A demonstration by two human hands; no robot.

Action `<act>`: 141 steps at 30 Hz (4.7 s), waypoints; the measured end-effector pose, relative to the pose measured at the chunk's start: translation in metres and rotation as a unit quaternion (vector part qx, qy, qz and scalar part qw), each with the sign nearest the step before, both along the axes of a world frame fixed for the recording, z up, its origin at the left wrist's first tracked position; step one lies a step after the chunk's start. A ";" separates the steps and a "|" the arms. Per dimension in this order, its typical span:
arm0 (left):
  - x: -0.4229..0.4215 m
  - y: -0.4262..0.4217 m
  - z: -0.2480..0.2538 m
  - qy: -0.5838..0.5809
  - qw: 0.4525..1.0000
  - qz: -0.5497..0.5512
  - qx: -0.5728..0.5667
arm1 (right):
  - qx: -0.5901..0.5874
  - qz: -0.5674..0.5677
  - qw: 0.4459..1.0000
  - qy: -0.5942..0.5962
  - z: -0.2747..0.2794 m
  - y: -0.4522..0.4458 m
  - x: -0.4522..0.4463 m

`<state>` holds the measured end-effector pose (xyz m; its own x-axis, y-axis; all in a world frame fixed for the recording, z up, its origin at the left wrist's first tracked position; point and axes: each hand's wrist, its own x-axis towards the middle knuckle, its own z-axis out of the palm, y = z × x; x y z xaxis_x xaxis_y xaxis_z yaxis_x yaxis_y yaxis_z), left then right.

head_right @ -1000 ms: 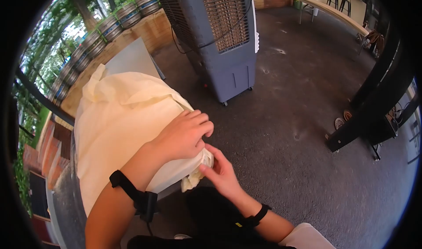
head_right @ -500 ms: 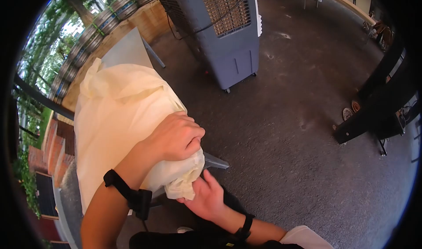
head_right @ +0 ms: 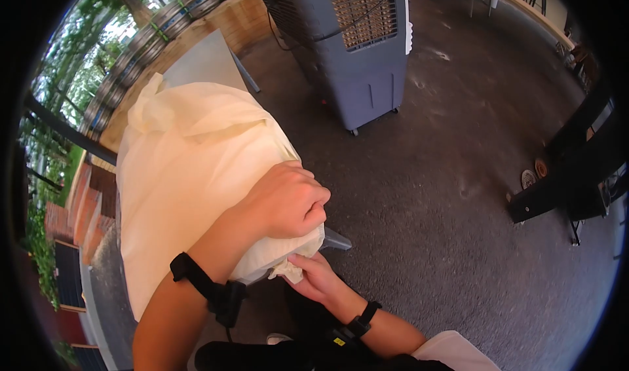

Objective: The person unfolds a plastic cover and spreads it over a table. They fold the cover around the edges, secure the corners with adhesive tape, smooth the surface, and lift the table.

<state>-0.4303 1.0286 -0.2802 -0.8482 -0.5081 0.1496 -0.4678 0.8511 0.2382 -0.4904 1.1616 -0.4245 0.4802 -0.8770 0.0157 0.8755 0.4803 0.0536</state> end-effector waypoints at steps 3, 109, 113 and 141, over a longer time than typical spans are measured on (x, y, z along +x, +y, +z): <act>0.001 0.000 -0.002 0.003 1.000 0.005 0.002 | -0.002 0.004 1.000 0.002 0.003 0.003 -0.003; 0.000 0.010 0.006 -0.030 0.988 0.020 -0.152 | -0.082 -0.055 0.995 0.000 0.033 -0.021 0.009; 0.012 0.007 0.031 0.139 0.941 0.133 -0.279 | -0.074 -0.049 0.996 -0.010 0.033 -0.021 0.009; 0.101 0.070 0.083 0.194 0.877 0.368 -0.238 | -0.114 -0.027 0.992 -0.046 0.036 -0.024 0.012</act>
